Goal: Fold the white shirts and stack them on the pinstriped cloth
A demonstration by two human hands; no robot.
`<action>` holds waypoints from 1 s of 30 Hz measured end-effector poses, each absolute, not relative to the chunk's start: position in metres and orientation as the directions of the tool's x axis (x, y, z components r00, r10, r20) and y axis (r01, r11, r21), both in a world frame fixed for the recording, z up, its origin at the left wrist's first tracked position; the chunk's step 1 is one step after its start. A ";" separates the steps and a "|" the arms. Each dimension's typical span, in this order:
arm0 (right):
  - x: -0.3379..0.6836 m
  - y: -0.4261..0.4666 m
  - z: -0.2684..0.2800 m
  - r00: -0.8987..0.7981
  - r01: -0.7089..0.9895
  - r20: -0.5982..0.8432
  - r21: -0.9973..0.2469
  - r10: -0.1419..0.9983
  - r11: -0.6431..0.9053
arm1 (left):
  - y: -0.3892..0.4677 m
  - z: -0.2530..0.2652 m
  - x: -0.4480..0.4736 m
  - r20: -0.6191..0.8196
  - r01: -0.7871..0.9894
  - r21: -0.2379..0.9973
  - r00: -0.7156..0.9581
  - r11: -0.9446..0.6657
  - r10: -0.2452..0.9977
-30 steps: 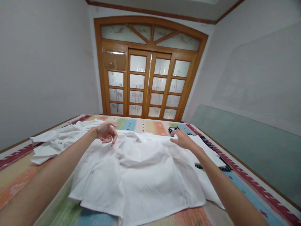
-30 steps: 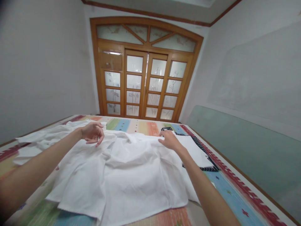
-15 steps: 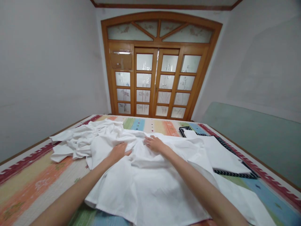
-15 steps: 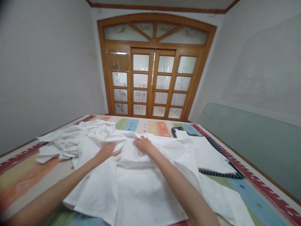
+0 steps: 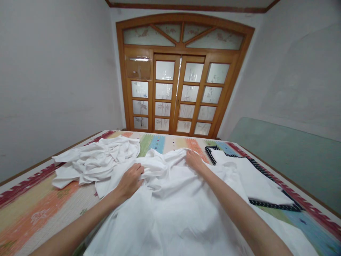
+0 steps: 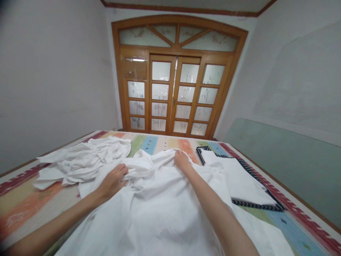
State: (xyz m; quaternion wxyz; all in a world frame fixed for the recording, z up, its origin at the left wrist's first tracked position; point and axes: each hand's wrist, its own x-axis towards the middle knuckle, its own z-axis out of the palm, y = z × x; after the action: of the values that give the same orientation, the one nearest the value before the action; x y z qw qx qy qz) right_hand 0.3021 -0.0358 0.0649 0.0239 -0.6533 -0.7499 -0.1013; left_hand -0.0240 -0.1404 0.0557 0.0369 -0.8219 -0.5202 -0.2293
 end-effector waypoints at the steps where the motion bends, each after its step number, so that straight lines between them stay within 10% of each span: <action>1: 0.310 -0.033 0.067 -0.121 0.987 0.173 0.123 0.978 0.100 | -0.144 0.061 -0.025 0.402 0.877 0.210 0.325 -0.432 0.856; 10: 0.354 -0.021 0.068 0.055 0.991 0.146 0.111 0.988 -0.072 | -0.130 0.095 -0.072 0.345 0.825 0.556 -0.118 -0.102 0.931; 16: 0.350 -0.017 0.066 0.102 0.994 0.061 0.041 0.993 -0.104 | -0.114 0.120 -0.125 0.020 0.227 0.965 -0.568 0.134 0.823; 23: 0.300 -0.004 0.084 -0.031 0.911 0.168 -0.401 0.985 0.097 | -0.149 0.163 -0.064 -0.157 0.368 0.922 0.078 0.117 0.985; 27: 0.257 -0.009 0.093 -0.141 0.527 0.103 -0.834 0.985 0.163 | -0.168 0.150 0.011 -0.163 0.511 0.850 0.491 -0.132 0.856; 30: 0.232 -0.017 0.090 -0.251 0.371 0.034 -0.919 0.967 0.129 | -0.173 0.114 0.059 -0.238 0.566 0.779 0.664 -0.269 0.709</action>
State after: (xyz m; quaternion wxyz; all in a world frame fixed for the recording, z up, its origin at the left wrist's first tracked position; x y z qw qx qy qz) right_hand 0.2315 -0.0171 0.0899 0.3485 -0.5028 -0.6656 0.4274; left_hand 0.0589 -0.1728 0.1137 -0.4514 -0.7926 -0.4022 -0.0790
